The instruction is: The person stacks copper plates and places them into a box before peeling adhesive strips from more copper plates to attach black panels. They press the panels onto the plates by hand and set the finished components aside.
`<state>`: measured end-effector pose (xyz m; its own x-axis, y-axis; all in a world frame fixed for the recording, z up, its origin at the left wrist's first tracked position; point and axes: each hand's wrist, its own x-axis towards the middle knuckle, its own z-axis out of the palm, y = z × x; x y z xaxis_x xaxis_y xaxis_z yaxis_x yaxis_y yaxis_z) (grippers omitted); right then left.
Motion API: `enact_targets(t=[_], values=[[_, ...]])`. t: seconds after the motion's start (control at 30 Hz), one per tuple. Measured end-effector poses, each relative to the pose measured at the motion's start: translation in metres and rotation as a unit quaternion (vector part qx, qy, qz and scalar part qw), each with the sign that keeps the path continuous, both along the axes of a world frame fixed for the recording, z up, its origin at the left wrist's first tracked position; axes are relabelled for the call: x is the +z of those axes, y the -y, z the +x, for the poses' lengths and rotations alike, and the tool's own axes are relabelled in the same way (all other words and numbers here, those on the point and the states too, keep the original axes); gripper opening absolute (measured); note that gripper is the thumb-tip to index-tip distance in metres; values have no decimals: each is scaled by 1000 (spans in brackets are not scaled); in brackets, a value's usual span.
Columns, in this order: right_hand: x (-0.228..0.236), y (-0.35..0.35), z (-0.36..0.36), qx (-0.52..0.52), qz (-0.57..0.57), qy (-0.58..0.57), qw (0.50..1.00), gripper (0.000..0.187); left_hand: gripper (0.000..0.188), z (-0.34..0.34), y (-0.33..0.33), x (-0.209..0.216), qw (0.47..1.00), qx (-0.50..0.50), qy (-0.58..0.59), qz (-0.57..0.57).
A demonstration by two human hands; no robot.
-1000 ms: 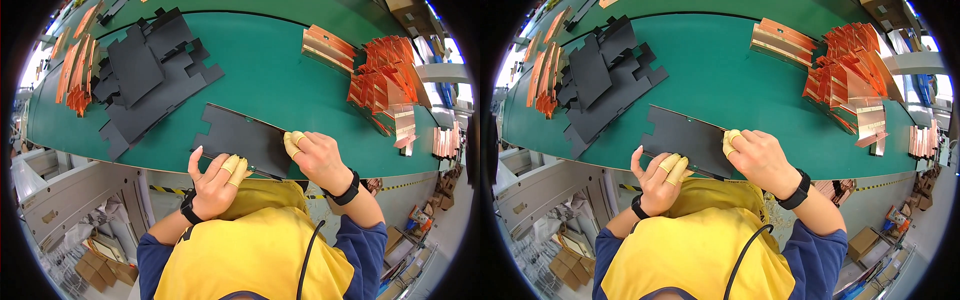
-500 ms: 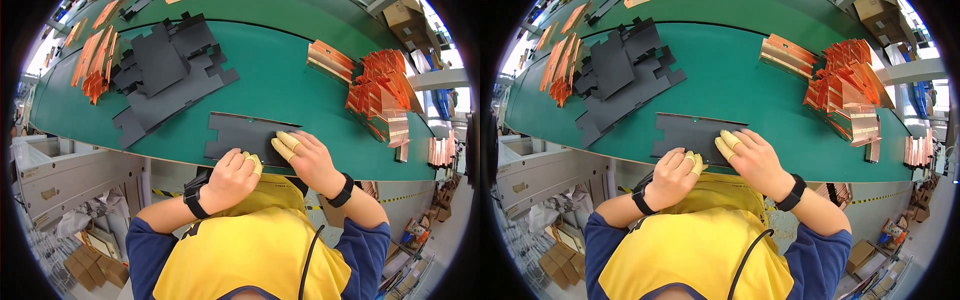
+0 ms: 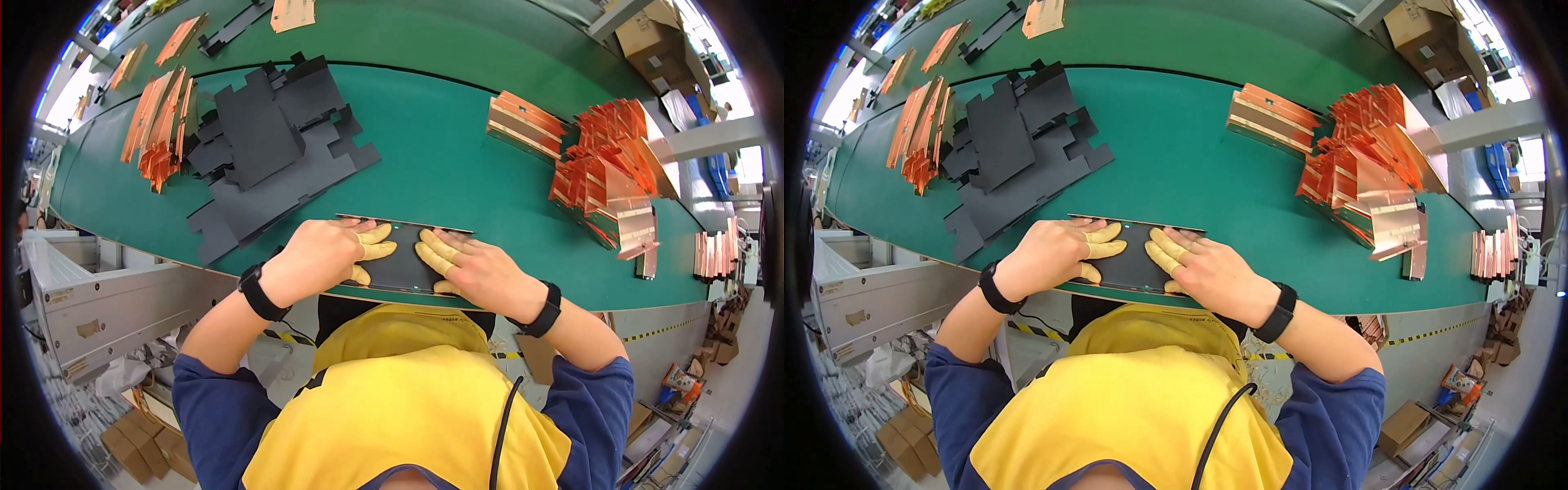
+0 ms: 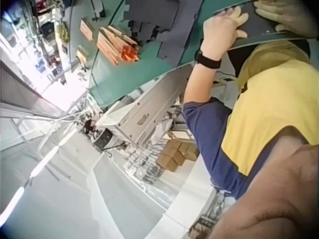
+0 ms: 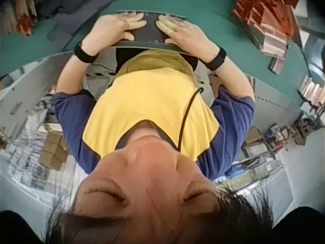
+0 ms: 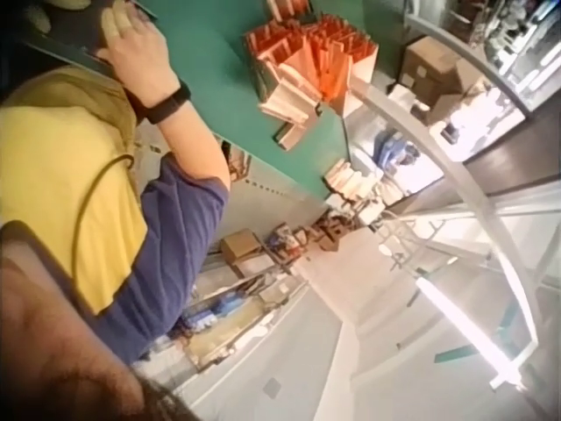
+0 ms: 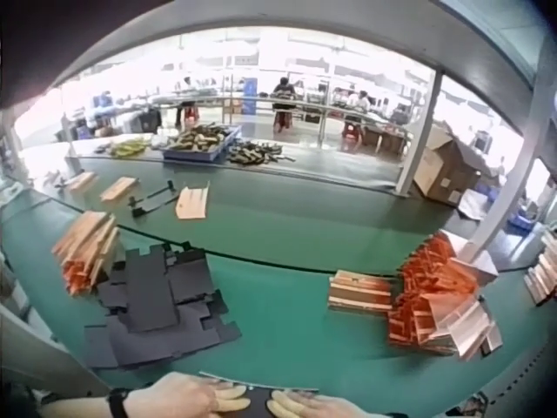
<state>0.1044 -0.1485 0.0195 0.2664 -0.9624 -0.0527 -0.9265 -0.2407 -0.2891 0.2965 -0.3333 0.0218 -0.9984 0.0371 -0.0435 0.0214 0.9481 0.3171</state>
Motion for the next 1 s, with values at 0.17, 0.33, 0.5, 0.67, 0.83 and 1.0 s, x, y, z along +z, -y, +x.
enact_targets(t=[0.17, 0.33, 0.5, 0.67, 0.83, 1.0], values=[[2, -8, -4, -47, 16, 25, 998, 52, 59, 9, 2, 11, 994, 75, 80, 1], [-9, -28, -13, -76, -60, -21, 995, 45, 62, 28, 8, 4, 997, 50, 47, -45], [5, -15, -1, -104, 16, -65, 992, 41, 54, 24, 3, 4, 995, 58, 4, -81], [24, 2, 21, -139, -48, -35, 988, 69, 30, 33, -15, 16, 967, 220, -97, 90], [23, 0, 27, -155, -21, 1, 988, 100, 20, 47, -53, 35, 913, 268, -300, 70], [82, -73, 4, -250, -155, 142, 945, 94, 18, 43, -70, 35, 856, 313, -396, 105]])
